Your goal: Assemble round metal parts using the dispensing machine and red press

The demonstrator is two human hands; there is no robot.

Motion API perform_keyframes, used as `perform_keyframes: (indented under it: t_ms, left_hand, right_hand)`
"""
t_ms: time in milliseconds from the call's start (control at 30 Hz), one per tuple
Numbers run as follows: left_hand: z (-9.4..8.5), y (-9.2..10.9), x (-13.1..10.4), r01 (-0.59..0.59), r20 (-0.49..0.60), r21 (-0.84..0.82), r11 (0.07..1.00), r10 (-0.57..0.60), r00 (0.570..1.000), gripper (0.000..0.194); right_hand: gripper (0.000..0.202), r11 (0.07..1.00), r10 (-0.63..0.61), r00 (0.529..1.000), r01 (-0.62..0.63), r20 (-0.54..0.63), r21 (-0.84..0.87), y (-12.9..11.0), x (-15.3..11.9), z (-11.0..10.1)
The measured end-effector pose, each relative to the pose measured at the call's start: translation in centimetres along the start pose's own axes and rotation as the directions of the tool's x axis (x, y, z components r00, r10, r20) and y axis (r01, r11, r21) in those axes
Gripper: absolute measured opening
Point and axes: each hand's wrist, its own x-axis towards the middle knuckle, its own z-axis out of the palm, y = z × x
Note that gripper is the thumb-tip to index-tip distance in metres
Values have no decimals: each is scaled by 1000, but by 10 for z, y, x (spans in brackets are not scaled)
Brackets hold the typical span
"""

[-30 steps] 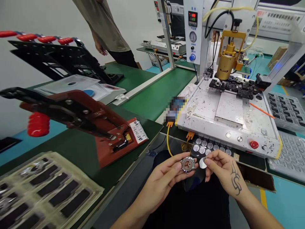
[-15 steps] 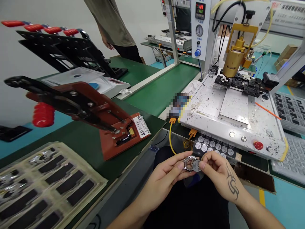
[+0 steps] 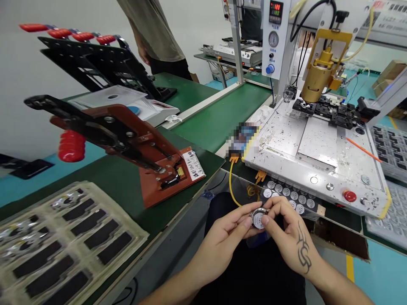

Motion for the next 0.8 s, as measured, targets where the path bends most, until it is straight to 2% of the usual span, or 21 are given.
perform_keyframes:
  t_ms: [200,367,500,600,700,800]
  left_hand:
    - [2,-2,-1,-14,-10,43,999,14,1000,50]
    - [3,-8,-1,-38,-17,76,996,40,999,49]
    - [2,-14,1,-72,-46,208,975,84,995,45]
    - [-1,-17,3,-95,-65,340,936,124,990,41]
    - [-7,-12,4,-116,-25,446,887,142,990,44]
    - [-13,1,5,-150,40,560,815,155,987,51]
  right_hand:
    - [30,1000,-12,1000,12,-10,-5,2,-1,1]
    - [28,995,-74,996,70,-54,-67,6,-2,4]
    - [25,959,-195,976,169,-95,-228,12,-3,6]
    - [24,912,-234,967,182,-100,-367,17,-3,5]
    - [7,896,-231,973,204,-23,-393,18,0,1]
    - [18,870,-291,948,319,132,-375,15,5,0]
